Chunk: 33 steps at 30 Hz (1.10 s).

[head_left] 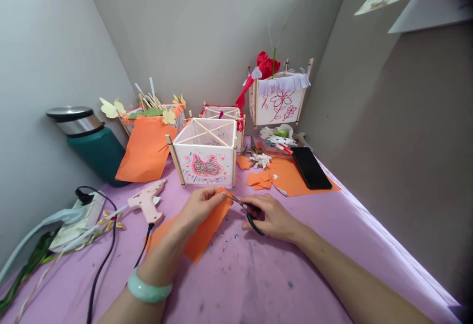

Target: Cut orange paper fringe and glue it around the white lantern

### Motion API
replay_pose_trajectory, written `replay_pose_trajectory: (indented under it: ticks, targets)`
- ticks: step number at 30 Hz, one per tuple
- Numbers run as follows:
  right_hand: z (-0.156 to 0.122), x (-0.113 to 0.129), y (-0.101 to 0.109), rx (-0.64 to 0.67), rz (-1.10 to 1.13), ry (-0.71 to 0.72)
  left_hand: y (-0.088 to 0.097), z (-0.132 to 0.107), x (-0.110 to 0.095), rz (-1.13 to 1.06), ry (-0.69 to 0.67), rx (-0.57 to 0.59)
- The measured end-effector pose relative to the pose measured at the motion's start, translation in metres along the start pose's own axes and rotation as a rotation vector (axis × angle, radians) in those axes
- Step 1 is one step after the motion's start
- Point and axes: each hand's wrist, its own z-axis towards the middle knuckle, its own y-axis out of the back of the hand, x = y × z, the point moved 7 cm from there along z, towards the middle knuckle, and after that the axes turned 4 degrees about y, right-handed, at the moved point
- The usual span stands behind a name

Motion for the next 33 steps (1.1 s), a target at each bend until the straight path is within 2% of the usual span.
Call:
replay_pose_trajectory:
  ticks: [4,11,16,33]
  targets:
    - [-0.0002,-0.0021,-0.0007,0.009,0.025,-0.016,0.0063,-0.0014,0.0026,-0.071,0.037,-0.049]
    - [-0.0009,0.0007,-0.0025,0.042,0.068,0.001,0.0024,-0.0018,-0.0009,-0.046,0.006,0.012]
    - [-0.0010,0.0013,-0.0021,0.044,0.063,0.005,0.0021,-0.0024,0.0022,-0.028,0.046,0.017]
    - [-0.0009,-0.0002,-0.0032,0.033,0.068,-0.002,-0.0018,0.0002,0.0062,0.018,0.058,0.025]
